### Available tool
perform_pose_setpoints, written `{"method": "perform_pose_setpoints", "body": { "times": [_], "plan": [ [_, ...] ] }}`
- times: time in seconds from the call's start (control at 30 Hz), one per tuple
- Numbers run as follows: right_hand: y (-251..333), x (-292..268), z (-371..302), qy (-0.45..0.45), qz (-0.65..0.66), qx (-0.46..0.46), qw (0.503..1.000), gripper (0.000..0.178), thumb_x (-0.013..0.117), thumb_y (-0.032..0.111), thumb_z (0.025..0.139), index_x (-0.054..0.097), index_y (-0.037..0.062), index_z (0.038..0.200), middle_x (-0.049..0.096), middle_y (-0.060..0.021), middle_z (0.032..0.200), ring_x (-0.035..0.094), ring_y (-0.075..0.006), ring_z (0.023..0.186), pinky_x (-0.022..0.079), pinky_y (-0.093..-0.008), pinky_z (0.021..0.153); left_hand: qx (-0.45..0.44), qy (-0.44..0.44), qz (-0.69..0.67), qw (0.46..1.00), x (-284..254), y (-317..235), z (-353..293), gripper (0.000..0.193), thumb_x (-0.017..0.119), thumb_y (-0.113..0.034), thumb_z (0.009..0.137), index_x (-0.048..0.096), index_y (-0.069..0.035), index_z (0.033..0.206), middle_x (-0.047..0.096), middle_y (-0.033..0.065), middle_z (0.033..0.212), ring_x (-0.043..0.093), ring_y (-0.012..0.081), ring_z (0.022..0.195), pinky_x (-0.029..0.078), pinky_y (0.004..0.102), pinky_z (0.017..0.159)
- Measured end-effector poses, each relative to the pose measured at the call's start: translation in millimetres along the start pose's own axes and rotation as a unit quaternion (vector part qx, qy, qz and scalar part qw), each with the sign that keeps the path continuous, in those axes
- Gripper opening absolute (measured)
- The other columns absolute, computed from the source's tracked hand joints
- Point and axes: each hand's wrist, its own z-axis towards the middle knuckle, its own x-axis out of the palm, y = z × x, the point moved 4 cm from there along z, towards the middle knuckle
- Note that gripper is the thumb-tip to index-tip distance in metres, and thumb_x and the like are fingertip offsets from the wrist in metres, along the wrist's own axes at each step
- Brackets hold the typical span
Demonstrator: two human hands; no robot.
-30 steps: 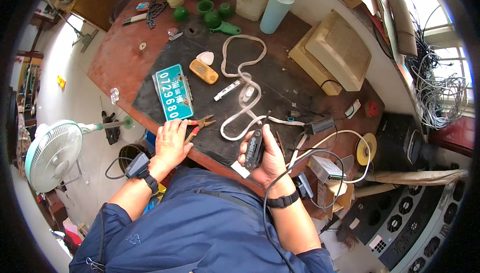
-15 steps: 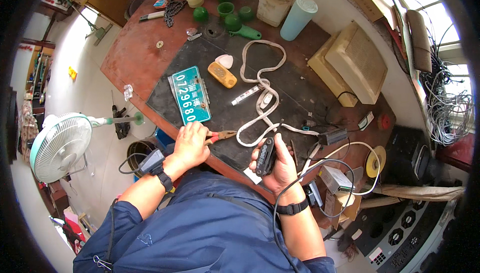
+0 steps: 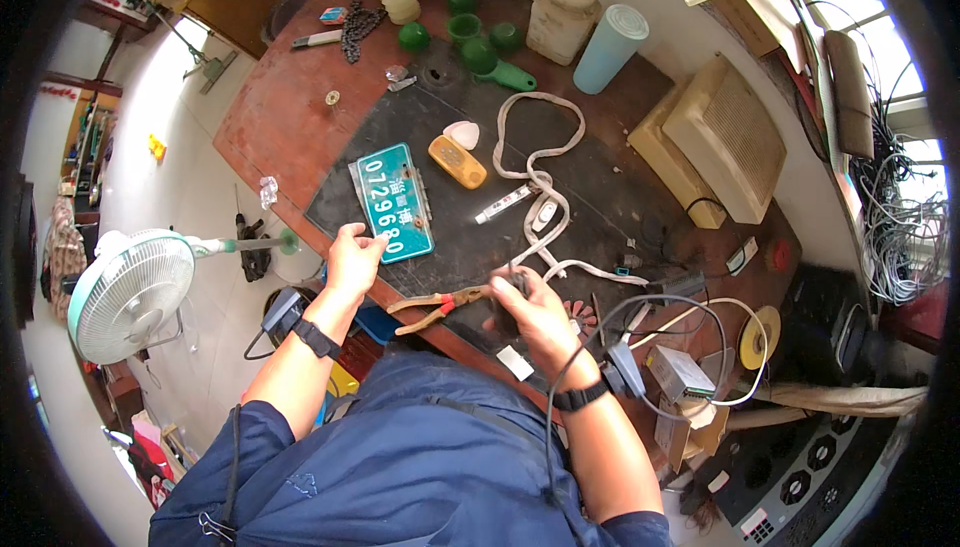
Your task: Assembling or repairing small electronic components, including using pliers and applying adhesive to a metal plate.
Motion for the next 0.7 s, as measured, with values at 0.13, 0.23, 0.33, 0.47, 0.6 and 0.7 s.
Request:
{"method": "perform_pose_setpoints", "body": {
  "times": [0.13,0.23,0.33,0.47,0.6,0.7],
  "plan": [
    [-10,23,61,0.028,-0.072,-0.044,0.996,0.044,0.072,0.036,0.09,0.057,0.0024,0.114,0.061,-0.003,0.09,0.062,-0.0113,0.065,0.052,-0.0261,0.058,-0.063,0.02,-0.127,0.99,12,3,8,0.058,0.077,-0.019,0.084,0.051,0.01,0.128,0.07,0.0164,0.1,0.068,0.0208,0.09,0.054,0.0314,0.078],
    [-8,51,82,0.047,-0.059,-0.024,0.997,0.043,0.073,0.036,0.09,0.057,0.0015,0.111,0.061,-0.0029,0.087,0.061,-0.0109,0.063,0.052,-0.026,0.056,-0.087,0.026,-0.194,0.977,15,6,6,0.06,0.075,-0.017,0.087,0.046,0.009,0.132,0.066,0.0094,0.092,0.059,0.012,0.073,0.046,0.0254,0.056],
    [-11,58,97,0.043,-0.076,-0.007,0.996,0.044,0.07,0.035,0.092,0.057,0.0034,0.119,0.063,-0.0033,0.092,0.063,-0.0133,0.064,0.053,-0.0267,0.057,-0.125,0.018,-0.247,0.961,14,0,2,0.052,0.073,-0.021,0.089,0.052,0.007,0.128,0.065,0.0072,0.091,0.059,0.011,0.071,0.044,0.0229,0.052],
    [-14,51,98,0.043,-0.063,0.001,0.997,0.036,0.069,0.034,0.093,0.057,0.0045,0.109,0.064,-0.0036,0.088,0.063,-0.0131,0.062,0.053,-0.0267,0.054,-0.169,0.133,-0.312,0.926,0,-14,-5,0.041,0.07,-0.022,0.092,0.059,0.003,0.121,0.065,0.0047,0.091,0.059,0.0103,0.072,0.042,0.0234,0.051],
    [-8,56,74,0.069,-0.071,0.022,0.995,0.033,0.067,0.033,0.094,0.057,0.0049,0.108,0.066,-0.005,0.087,0.064,-0.0141,0.062,0.053,-0.0273,0.056,-0.08,0.238,-0.463,0.85,7,-19,-17,0.032,0.066,-0.016,0.094,0.061,0.0,0.121,0.069,0.0092,0.109,0.067,0.0178,0.097,0.055,0.0325,0.082],
    [-6,41,55,0.093,-0.069,0.014,0.993,0.037,0.066,0.036,0.095,0.056,0.0025,0.107,0.068,-0.0082,0.091,0.064,-0.0146,0.059,0.053,-0.026,0.059,-0.077,0.302,-0.511,0.801,4,-30,-34,0.031,0.062,-0.008,0.095,0.059,0.001,0.125,0.067,0.0102,0.116,0.066,0.0192,0.104,0.053,0.0348,0.094]
  ]
}}
